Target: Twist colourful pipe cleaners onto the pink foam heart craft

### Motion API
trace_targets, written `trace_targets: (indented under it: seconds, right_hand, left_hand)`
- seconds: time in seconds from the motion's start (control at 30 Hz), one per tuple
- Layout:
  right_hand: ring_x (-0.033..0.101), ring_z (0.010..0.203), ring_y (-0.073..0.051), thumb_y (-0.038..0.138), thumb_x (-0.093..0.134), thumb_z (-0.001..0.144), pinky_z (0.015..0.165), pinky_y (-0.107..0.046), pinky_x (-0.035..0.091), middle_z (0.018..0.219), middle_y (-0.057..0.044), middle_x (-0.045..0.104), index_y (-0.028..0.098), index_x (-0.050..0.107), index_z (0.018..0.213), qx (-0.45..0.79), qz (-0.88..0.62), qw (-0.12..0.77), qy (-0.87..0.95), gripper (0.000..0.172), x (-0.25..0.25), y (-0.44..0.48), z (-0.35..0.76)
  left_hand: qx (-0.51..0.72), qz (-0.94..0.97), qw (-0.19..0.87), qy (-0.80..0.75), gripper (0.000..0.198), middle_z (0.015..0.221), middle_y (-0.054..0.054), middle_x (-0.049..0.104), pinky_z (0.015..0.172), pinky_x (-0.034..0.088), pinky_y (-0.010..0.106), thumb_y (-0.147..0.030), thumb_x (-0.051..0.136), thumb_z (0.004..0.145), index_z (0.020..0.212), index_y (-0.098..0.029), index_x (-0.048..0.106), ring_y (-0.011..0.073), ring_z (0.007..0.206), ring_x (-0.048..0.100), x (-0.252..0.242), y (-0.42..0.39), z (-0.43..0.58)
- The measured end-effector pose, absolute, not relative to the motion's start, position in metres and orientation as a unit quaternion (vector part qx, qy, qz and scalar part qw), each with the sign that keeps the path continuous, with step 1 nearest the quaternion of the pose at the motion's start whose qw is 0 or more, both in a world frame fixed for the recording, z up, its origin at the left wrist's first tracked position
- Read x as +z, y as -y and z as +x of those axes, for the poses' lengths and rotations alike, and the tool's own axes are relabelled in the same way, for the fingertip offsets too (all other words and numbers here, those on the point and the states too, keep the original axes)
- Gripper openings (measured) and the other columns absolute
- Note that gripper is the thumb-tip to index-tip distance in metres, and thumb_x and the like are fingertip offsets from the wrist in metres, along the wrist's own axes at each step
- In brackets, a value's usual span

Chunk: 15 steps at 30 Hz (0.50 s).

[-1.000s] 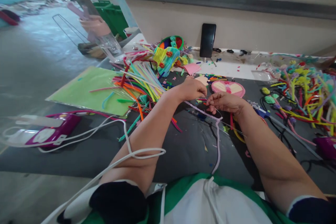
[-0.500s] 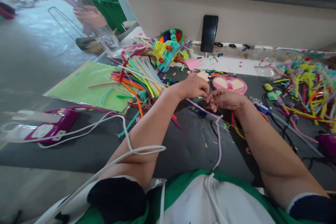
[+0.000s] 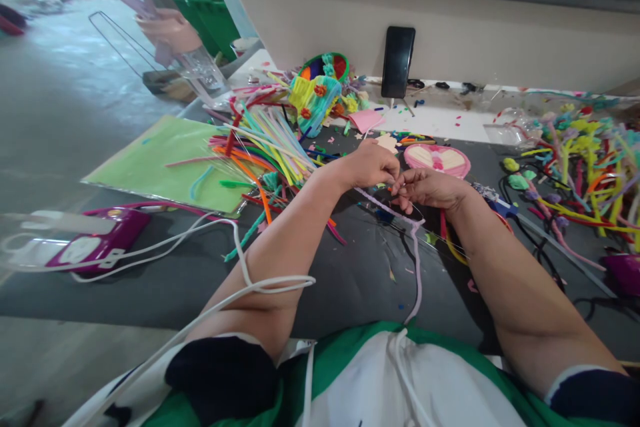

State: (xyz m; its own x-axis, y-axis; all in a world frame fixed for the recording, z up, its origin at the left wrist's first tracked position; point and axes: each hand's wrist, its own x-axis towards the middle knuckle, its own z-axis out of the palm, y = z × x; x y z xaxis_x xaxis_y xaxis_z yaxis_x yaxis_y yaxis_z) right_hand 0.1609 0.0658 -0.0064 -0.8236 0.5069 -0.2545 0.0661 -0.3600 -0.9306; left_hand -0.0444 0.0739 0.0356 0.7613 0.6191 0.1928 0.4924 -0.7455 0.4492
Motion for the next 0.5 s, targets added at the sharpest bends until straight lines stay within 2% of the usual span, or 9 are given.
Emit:
trace_targets:
  seconds: [0.17,0.33,0.4,0.5]
  right_hand:
    - [0.067,0.065,-0.016,0.022,0.07,0.073,0.066,-0.03,0.054,0.076,-0.007,0.07,0.013,0.061,0.095,0.778,-0.271,0.139,0.549,0.026,-0.005,-0.066,0.16]
    - [0.067,0.081,-0.018,0.027,0.068,0.075,0.081,-0.035,0.05,0.088,-0.008,0.07,0.015,0.059,0.1,0.738,-0.309,0.153,0.58,0.029,0.007,-0.066,0.171]
    - [0.066,0.085,-0.017,0.03,0.068,0.075,0.083,-0.034,0.049,0.094,-0.008,0.069,0.015,0.06,0.101,0.704,-0.322,0.127,0.62,0.031,0.012,-0.065,0.174]
    - [0.063,0.081,-0.015,0.03,0.07,0.073,0.078,-0.03,0.049,0.092,-0.006,0.067,0.014,0.063,0.1,0.67,-0.308,0.039,0.675,0.033,0.014,-0.064,0.173]
  left_hand:
    - [0.156,0.916,0.182,-0.322,0.012,0.075,-0.002,0.07,0.094,0.021,0.037,-0.021,0.058,0.071,0.071,-0.02,0.069,0.0135,0.077,0.057,0.035,-0.075,-0.045]
    - [0.153,0.91,0.18,-0.34,0.011,0.077,-0.002,0.07,0.095,0.024,0.036,-0.024,0.059,0.072,0.073,-0.02,0.07,0.0128,0.076,0.059,0.038,-0.078,-0.05]
    - [0.156,0.911,0.176,-0.34,0.012,0.078,-0.002,0.07,0.096,0.025,0.035,-0.023,0.058,0.073,0.073,-0.02,0.069,0.0129,0.077,0.059,0.039,-0.077,-0.051]
    - [0.148,0.911,0.167,-0.347,0.013,0.081,-0.001,0.071,0.101,0.022,0.04,-0.021,0.057,0.075,0.073,-0.02,0.069,0.0143,0.082,0.061,0.042,-0.073,-0.048]
